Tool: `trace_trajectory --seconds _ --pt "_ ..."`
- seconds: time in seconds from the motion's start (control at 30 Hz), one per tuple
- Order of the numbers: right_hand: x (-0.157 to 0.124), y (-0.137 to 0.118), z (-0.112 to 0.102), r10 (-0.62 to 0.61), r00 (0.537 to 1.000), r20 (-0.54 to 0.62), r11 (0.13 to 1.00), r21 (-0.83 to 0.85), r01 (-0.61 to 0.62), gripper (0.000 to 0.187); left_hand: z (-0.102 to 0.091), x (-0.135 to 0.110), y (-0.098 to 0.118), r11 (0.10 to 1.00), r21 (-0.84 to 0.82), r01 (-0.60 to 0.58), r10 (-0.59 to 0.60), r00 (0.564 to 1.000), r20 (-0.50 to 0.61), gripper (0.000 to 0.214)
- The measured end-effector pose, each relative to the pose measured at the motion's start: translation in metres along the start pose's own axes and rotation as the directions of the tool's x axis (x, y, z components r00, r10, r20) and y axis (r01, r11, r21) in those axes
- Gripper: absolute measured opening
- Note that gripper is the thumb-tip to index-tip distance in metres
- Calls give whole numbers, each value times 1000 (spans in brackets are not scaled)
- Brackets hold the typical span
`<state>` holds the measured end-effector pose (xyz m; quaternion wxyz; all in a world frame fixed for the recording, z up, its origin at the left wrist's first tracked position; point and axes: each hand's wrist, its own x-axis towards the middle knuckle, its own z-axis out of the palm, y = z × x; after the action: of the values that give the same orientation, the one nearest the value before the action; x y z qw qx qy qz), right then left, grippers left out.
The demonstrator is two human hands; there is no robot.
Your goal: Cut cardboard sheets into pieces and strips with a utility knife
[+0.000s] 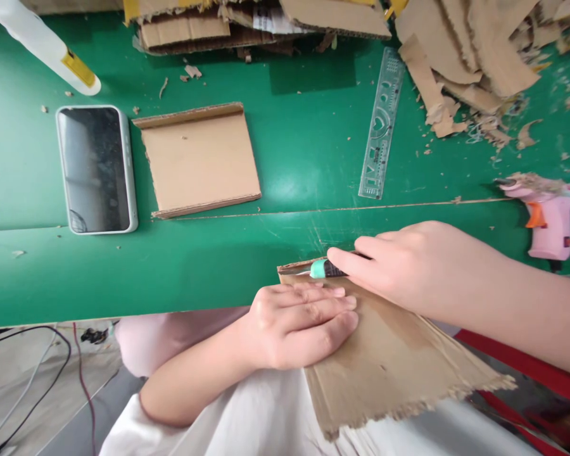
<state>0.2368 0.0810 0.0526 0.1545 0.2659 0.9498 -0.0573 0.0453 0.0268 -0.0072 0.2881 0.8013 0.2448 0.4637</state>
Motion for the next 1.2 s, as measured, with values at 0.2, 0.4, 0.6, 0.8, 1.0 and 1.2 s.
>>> trace_trajectory --seconds 0.2,0.4,0.6,0.8,1.0,1.2 --pt "5 -4 5 28 1000 -13 999 -25 -29 14 0 -1 0 1000 -4 -4 4 1000 -6 10" --pt "6 -6 1 30 997 77 999 -39 -27 24 -1 -1 0 1000 1 -9 9 1000 6 10" --pt "9 -5 -4 48 971 235 999 2 -50 25 -2 1 0 1000 23 -10 10 1000 9 11" --pt "14 -6 -8 88 946 313 995 19 -99 19 -2 1 1 999 32 -16 15 1000 25 14" --pt "10 -2 -8 152 912 382 986 5 -167 22 -2 0 0 999 40 -25 24 999 29 15" --pt "-16 14 9 200 935 294 978 1 -210 22 -4 0 0 999 39 -35 34 999 26 14"
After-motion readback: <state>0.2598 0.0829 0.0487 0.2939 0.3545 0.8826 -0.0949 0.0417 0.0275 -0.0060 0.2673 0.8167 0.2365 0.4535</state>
